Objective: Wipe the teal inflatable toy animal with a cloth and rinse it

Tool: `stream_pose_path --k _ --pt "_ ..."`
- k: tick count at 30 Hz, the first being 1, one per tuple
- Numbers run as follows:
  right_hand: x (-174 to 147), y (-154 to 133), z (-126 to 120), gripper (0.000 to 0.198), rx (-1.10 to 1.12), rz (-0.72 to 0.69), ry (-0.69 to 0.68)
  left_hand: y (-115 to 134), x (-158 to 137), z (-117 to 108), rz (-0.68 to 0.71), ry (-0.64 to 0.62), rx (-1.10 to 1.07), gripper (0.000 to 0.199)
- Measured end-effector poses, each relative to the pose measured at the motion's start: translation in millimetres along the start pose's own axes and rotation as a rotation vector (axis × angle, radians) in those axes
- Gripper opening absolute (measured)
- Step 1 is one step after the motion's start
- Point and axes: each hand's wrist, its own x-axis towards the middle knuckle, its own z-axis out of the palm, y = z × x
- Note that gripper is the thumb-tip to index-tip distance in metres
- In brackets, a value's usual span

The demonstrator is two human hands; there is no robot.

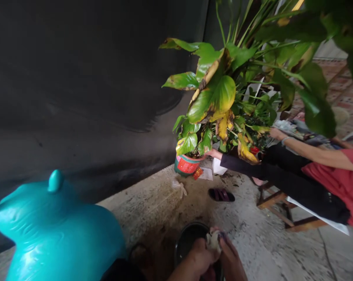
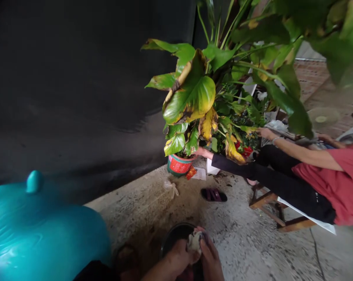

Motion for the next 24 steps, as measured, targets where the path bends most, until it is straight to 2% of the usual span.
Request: stream_pose_path --k 2,4,7,11,15,17,20,24 --pt "-1 -19 5 0.054 -0.097 -0.065 -0.001 14 -3 4 -0.019 0.053 0.016 0.043" --pt "-1 -44 18 0.053 -0.164 -0.174 0.073 31 -5 8 -0.018 0.105 0.015 0.058" --pt "2 -83 42 0.057 -0.178 -0.286 0.144 64 -15 9 0.050 0.159 -0.069 0.075" --pt "11 -121 78 0.058 -0.307 -0.309 0.035 110 -51 -8 0.203 0.214 -0.332 0.077" --pt "22 -137 126 0.068 -0.379 -0.311 -0.207 143 -106 -46 0.298 0.285 -0.526 0.063" --pt "23 -137 157 0.075 -0.362 -0.275 -0.337 151 -138 -70 0.342 0.345 -0.576 0.054" --pt "12 -138 210 0.081 -0.318 -0.230 -0.417 152 -190 -99 0.400 0.415 -0.618 0.041" --pt "-30 -146 273 0.082 -0.186 -0.197 -0.585 124 -247 -119 0.487 0.469 -0.658 0.041"
